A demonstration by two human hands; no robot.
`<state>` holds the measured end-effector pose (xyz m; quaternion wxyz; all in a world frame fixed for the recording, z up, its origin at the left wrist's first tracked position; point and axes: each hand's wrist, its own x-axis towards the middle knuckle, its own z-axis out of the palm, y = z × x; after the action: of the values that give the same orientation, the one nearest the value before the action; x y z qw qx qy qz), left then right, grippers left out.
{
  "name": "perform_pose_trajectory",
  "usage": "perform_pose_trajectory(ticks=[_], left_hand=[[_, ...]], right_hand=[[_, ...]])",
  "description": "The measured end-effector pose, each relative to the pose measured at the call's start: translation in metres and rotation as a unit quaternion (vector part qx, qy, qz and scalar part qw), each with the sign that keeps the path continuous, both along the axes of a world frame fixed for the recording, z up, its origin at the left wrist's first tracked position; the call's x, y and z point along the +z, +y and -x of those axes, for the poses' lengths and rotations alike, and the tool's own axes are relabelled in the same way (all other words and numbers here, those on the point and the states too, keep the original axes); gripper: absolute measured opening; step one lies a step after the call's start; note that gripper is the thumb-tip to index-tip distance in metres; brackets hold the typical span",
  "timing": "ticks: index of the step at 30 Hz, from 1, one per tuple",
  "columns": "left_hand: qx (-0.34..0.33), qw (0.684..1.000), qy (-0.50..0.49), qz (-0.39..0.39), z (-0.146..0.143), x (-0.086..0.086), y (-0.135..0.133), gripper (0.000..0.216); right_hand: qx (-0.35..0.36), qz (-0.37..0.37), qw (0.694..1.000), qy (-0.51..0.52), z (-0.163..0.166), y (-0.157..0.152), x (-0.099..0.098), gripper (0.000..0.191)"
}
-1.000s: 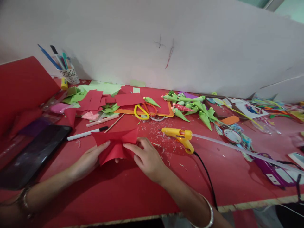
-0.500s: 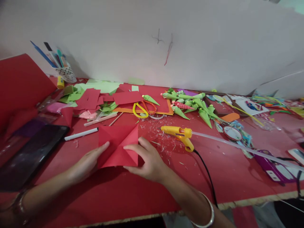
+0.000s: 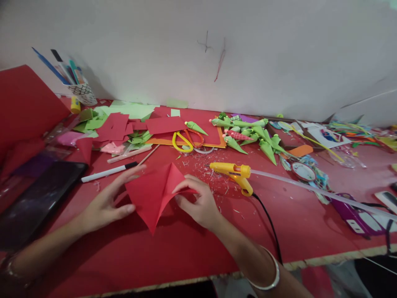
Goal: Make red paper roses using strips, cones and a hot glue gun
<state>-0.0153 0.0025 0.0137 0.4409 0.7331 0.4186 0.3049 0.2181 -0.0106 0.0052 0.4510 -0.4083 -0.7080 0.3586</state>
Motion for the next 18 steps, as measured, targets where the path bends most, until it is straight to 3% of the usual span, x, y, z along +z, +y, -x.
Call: perform_pose_trajectory(ticks=[4, 8, 11, 14, 18], left_hand=[[-0.086, 0.983, 0.135, -0.088, 0.006, 0.0, 0.004, 0.064], [-0.056, 0.98, 0.136, -0.133, 0.003, -0.003, 0.005, 0.035], [-0.004, 0.989, 0.098, -0.111, -0.002, -0.002, 0.004, 0.015], [0.058, 0.994, 0.069, -0.055, -0.008, 0.001, 0.002, 0.016], [0.083, 0.996, 0.028, -0.004, -0.016, 0.002, -0.003, 0.021]], right_hand=[[0.009, 0.028, 0.999, 0.026, -0.001, 0.002, -0.001, 0.009], [0.017, 0.071, 0.997, 0.034, 0.0, 0.001, -0.003, 0.012], [0.004, 0.091, 0.996, 0.017, 0.001, 0.0, -0.006, 0.015], [-0.035, 0.116, 0.992, 0.019, 0.002, -0.001, -0.008, 0.015], [-0.05, 0.196, 0.97, 0.134, 0.004, 0.0, -0.009, 0.015]])
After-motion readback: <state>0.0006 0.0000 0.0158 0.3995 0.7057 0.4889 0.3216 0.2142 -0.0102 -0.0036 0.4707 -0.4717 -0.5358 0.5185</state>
